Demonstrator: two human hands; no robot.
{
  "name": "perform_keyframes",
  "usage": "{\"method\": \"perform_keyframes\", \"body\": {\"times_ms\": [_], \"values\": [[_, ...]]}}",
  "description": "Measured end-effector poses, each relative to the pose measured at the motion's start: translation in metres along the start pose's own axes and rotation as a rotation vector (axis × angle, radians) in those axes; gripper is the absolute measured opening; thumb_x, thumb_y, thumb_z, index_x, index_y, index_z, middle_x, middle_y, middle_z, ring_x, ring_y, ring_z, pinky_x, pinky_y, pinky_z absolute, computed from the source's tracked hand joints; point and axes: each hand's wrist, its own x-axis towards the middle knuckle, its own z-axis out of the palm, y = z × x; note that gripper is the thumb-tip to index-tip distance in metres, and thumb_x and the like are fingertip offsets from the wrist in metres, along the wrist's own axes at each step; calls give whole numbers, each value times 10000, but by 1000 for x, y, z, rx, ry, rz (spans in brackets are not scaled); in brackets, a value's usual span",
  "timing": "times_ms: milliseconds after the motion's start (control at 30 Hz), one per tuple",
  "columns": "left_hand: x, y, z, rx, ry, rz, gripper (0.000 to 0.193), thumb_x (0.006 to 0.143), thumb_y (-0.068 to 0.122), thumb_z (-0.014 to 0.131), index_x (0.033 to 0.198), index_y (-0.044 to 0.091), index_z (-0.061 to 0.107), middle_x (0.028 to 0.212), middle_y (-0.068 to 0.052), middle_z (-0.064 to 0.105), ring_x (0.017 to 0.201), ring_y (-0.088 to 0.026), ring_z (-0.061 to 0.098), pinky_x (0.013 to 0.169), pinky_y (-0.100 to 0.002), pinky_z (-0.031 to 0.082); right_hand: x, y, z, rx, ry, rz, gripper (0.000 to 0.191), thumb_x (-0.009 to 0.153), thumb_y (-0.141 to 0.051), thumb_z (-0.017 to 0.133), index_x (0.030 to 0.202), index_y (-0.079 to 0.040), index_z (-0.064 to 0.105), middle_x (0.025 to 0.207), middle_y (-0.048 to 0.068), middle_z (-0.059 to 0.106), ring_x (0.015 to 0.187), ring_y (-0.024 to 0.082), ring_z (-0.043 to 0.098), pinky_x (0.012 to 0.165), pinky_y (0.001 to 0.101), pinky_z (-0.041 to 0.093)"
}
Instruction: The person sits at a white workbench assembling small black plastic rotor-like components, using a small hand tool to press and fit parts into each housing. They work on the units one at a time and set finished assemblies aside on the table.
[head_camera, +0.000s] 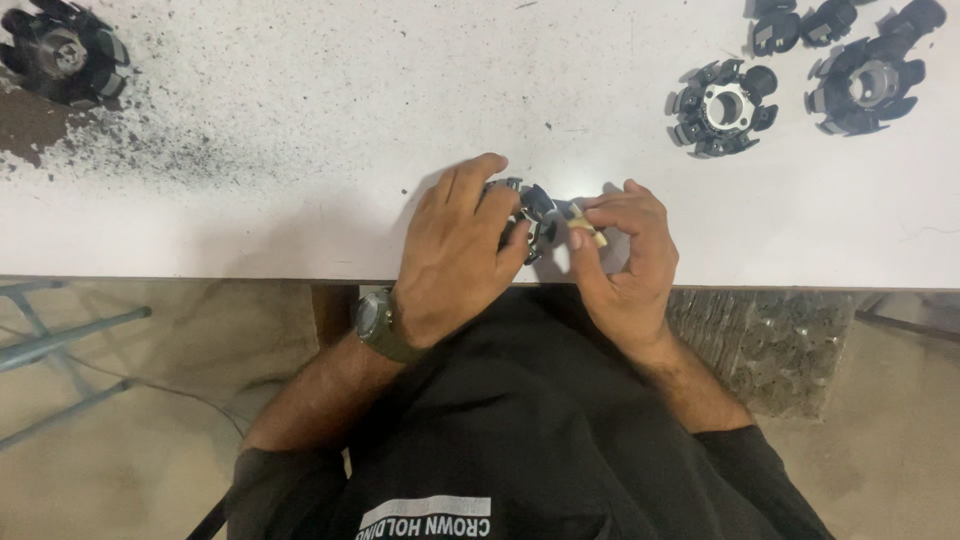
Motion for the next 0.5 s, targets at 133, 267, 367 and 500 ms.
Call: {"method": "perform_keyframes", "body": {"times_ms": [133, 267, 367, 500], "values": [[-4, -4, 2, -84, -11, -5, 179, 948, 98, 712, 1087, 21, 628, 1407, -178, 561, 1252, -354, 593, 1042, -463, 518, 2, 0, 2, -44, -40, -28, 218, 976, -14, 727, 1136, -65, 588, 1094, 91, 704, 1093, 264, 675, 1209, 543, 450], [-6, -4, 0, -125, 15, -29, 186, 917, 125, 720, 1034, 16, 625, 1371, -185, 582, 1241, -367, 592, 1009, -461, 518, 0, 1, 4, -42, -40, -33, 221, 965, -20, 729, 1131, -60, 588, 1083, 94, 689, 1091, 275, 668, 1203, 542, 451], [-6, -3, 1, -87, 41, 10, 224, 902, 154, 739, 1040, 7, 640, 1366, -207, 567, 1252, -386, 569, 1022, -475, 499, -1, 1, 5, -34, -52, -36, 222, 971, -18, 726, 1138, -57, 585, 1092, 93, 689, 1098, 277, 666, 1209, 542, 447], [-7, -3, 6, -49, 60, 0, 170, 932, 140, 738, 1047, 36, 667, 1379, -156, 589, 1259, -347, 590, 1052, -469, 502, -1, -3, 8, -72, -64, -76, 232, 956, -4, 728, 1133, -56, 586, 1100, 96, 688, 1092, 277, 668, 1195, 545, 441]]}}
